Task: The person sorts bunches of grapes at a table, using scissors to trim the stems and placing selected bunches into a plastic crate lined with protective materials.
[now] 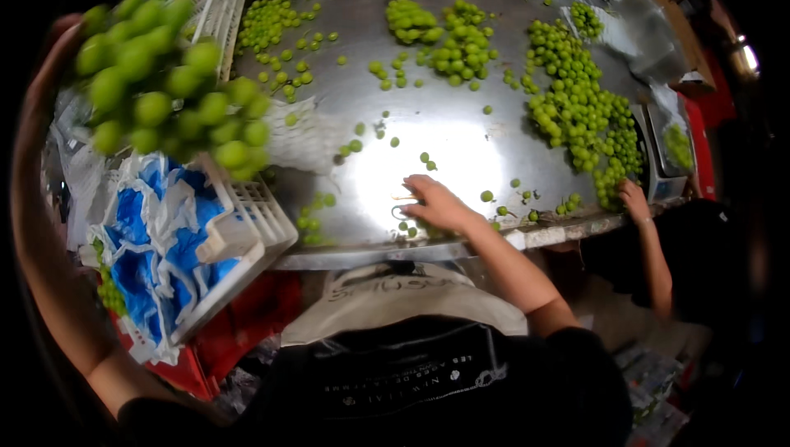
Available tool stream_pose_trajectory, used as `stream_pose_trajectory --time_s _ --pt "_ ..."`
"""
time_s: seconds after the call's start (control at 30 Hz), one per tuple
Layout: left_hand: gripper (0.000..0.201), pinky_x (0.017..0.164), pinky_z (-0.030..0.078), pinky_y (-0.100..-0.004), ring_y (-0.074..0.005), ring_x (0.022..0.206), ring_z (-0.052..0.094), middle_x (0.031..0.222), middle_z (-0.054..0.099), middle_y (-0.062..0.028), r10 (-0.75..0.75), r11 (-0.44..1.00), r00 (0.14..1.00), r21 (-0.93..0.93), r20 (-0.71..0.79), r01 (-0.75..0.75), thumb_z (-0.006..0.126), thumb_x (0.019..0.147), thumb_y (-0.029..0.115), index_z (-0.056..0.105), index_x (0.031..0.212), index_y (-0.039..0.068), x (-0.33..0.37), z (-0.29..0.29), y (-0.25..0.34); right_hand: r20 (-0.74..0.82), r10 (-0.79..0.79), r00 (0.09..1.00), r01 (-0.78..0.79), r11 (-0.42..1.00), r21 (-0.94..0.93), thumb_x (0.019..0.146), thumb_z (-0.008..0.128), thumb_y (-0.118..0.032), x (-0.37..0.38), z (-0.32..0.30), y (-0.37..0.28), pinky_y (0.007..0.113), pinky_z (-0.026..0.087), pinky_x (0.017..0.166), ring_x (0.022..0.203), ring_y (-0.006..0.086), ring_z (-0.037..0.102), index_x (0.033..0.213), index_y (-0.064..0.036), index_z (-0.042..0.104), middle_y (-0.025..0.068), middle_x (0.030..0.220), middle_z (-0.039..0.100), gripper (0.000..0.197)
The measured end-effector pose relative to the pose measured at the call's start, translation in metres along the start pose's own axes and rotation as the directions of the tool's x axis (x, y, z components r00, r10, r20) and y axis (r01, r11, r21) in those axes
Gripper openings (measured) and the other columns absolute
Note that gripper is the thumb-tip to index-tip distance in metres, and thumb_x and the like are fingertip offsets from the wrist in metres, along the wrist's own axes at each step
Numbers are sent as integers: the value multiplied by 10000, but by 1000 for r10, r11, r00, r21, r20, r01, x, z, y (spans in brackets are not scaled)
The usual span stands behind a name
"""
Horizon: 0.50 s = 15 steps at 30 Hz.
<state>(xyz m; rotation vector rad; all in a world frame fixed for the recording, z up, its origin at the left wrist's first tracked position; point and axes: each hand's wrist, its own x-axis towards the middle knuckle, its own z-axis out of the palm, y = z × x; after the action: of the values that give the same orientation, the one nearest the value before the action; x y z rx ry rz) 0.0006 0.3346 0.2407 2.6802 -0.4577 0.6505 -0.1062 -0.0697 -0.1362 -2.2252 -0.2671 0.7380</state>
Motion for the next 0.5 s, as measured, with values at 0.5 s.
stream_pose_trajectory --time_s 0.5 --pt "39 774 418 -340 -215 683 593 660 604 -44 476 805 804 192 357 -562 588 655 123 624 670 117 -44 356 209 -238 238 942 -5 717 697 901 520 -246 -47 -93 112 311 503 765 957 210 567 1337 -25 339 151 1195 512 522"
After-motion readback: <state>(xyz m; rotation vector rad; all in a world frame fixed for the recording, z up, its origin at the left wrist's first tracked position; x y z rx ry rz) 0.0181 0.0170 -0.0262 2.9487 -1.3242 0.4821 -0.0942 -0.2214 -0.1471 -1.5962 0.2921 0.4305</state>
